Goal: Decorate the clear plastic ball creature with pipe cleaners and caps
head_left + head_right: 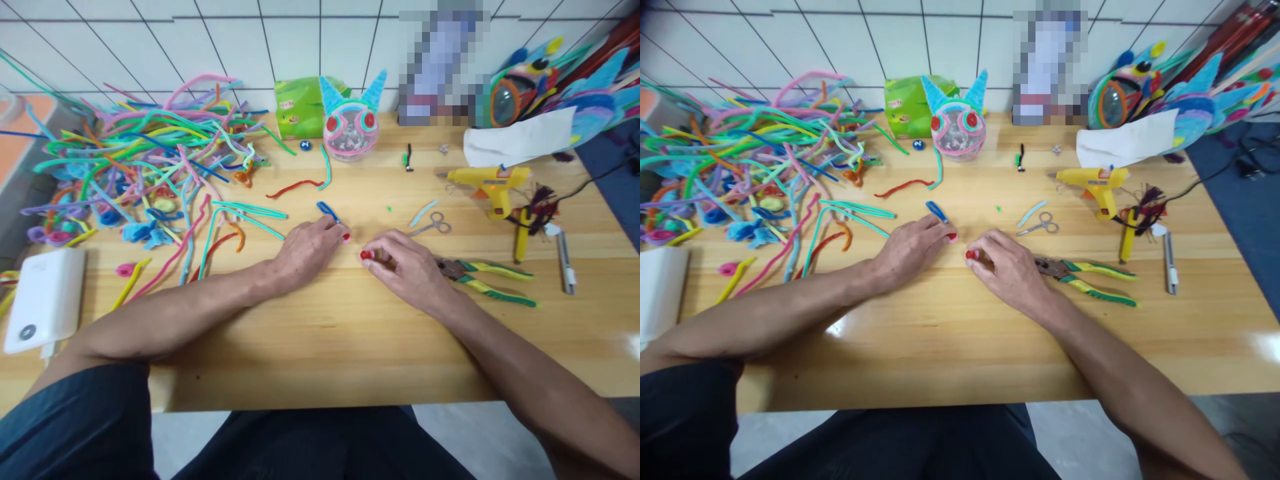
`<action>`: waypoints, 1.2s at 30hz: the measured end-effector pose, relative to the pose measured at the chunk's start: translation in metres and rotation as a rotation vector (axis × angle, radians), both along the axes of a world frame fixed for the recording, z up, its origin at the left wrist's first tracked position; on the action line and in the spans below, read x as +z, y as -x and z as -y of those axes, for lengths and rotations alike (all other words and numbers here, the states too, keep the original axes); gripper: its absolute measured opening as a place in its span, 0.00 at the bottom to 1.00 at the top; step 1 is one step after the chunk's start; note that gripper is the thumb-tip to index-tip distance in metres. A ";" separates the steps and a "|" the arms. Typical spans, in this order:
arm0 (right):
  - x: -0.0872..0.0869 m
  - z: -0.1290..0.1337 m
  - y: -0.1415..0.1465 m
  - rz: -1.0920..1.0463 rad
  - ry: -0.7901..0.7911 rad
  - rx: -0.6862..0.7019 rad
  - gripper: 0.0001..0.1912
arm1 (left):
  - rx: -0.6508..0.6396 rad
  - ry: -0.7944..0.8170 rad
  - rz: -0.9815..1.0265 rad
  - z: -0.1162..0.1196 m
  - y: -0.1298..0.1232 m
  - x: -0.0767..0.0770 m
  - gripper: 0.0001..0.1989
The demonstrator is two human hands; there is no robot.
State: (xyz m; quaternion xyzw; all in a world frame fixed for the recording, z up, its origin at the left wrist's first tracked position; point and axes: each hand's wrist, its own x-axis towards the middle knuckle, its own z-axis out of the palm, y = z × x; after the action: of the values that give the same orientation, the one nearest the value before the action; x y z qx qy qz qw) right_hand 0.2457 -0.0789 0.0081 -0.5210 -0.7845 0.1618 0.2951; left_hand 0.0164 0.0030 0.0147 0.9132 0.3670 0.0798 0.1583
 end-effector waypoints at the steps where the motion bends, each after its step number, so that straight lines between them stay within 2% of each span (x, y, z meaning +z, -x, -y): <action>1: 0.000 0.000 0.000 0.002 -0.002 0.004 0.03 | -0.001 -0.002 -0.003 0.000 0.000 0.000 0.14; 14: -0.002 0.000 0.000 0.088 -0.074 -0.016 0.02 | -0.002 0.001 0.061 0.000 0.003 -0.003 0.11; 16: -0.003 0.000 -0.001 0.094 -0.090 -0.021 0.03 | 0.013 0.004 0.073 0.001 0.002 -0.003 0.14; 26: -0.002 0.001 -0.001 0.115 -0.099 -0.001 0.03 | -0.009 0.000 0.006 0.001 -0.001 0.002 0.13; 30: 0.003 0.001 -0.002 0.042 -0.215 0.002 0.07 | 0.022 -0.076 0.164 0.003 0.004 -0.007 0.11; 33: 0.008 0.003 -0.005 -0.013 -0.289 0.009 0.15 | -0.123 -0.169 0.394 0.006 0.010 -0.013 0.13; 36: 0.010 0.005 -0.007 -0.025 -0.324 0.015 0.18 | -0.267 -0.187 0.522 0.010 0.013 -0.015 0.15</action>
State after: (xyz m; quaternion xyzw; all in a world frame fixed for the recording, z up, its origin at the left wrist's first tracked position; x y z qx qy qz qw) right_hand 0.2528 -0.0842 0.0182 -0.4588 -0.8004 0.0418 0.3837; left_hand 0.0029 -0.0069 -0.0007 0.9126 0.1816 0.3235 0.1717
